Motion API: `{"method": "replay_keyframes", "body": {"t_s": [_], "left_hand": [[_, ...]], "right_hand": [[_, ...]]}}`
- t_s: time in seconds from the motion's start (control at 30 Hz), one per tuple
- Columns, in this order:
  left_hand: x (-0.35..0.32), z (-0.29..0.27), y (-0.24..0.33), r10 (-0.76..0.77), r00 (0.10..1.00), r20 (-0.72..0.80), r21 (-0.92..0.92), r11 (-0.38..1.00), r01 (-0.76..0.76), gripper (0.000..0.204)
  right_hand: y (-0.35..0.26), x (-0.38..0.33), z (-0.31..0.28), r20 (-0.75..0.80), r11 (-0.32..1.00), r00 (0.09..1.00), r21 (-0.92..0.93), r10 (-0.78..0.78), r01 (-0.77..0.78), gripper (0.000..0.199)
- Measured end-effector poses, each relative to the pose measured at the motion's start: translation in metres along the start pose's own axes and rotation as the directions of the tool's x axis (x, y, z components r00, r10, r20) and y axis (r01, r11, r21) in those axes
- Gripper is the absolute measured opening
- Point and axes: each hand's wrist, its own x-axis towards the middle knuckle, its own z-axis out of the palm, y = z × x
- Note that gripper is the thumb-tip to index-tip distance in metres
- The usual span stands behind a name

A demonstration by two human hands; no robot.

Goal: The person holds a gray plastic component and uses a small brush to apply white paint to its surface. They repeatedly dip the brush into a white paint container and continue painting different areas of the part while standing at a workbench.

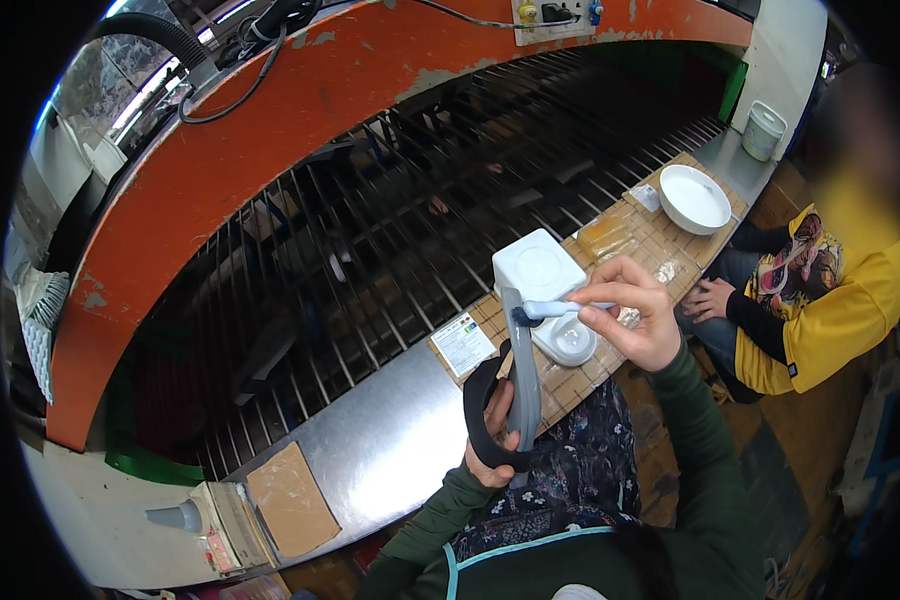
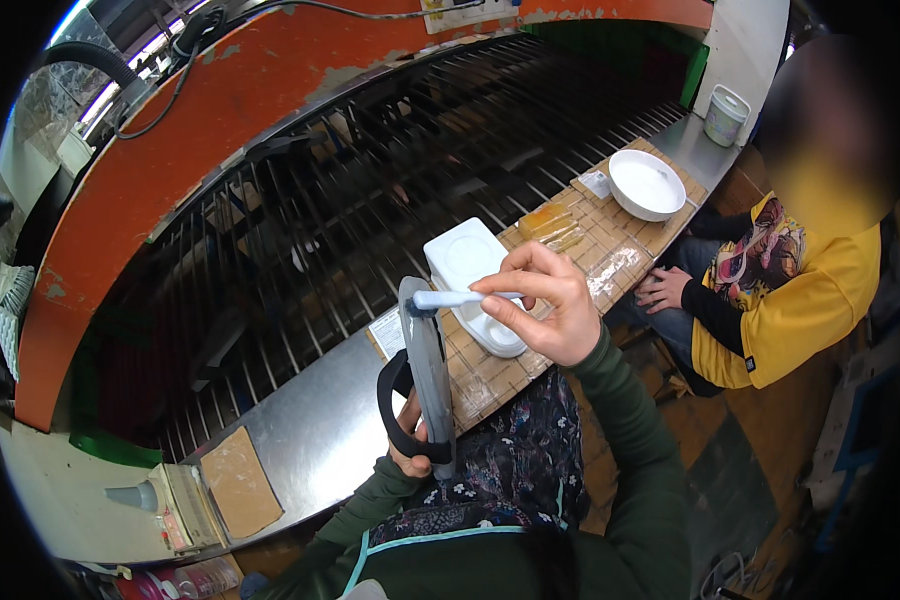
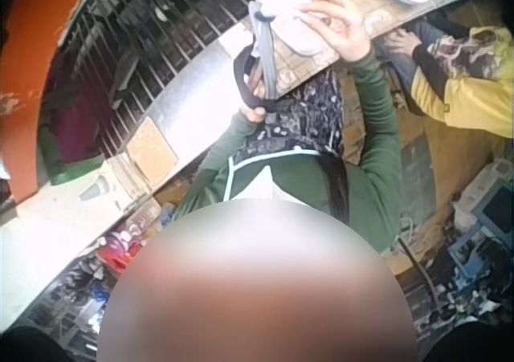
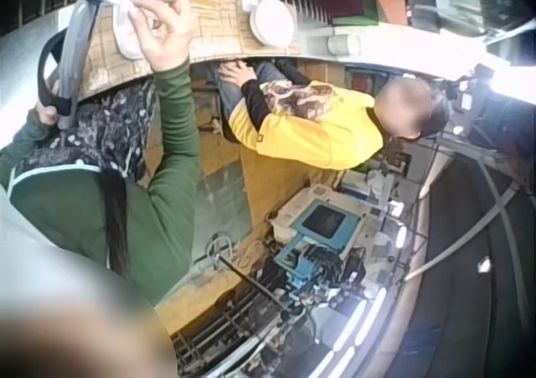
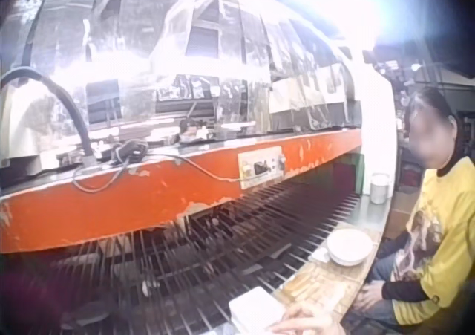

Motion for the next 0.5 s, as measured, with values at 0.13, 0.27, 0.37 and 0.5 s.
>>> {"method": "replay_keyframes", "body": {"t_s": [0.13, 0.27, 0.37, 0.5], "left_hand": [[0.0020, 0.0012, -0.0003, 0.124, 0.992, 0.023, 0.009, 0.992, -0.124, 0.068], [-0.0033, 0.0004, 0.0045, 0.019, 1.000, 0.012, -0.086, 0.996, -0.018, 0.087], [-0.0061, 0.0002, 0.0049, -0.029, 1.000, -0.003, -0.146, 0.989, 0.028, 0.105], [-0.0048, 0.0003, 0.0072, -0.112, 0.994, -0.012, -0.209, 0.972, 0.107, 0.109]], "right_hand": [[0.0028, -0.0032, -0.0010, 0.005, 0.999, 0.999, -0.040, -0.034, 0.034, 0.018], [0.0040, -0.0064, 0.0001, 0.003, 0.999, 1.000, -0.034, -0.019, 0.020, 0.019], [0.0050, -0.0074, 0.0015, 0.008, 0.999, 1.000, -0.033, -0.006, 0.006, 0.019], [0.0070, -0.0082, 0.0044, 0.014, 0.999, 1.000, -0.043, -0.009, 0.009, 0.019]]}}
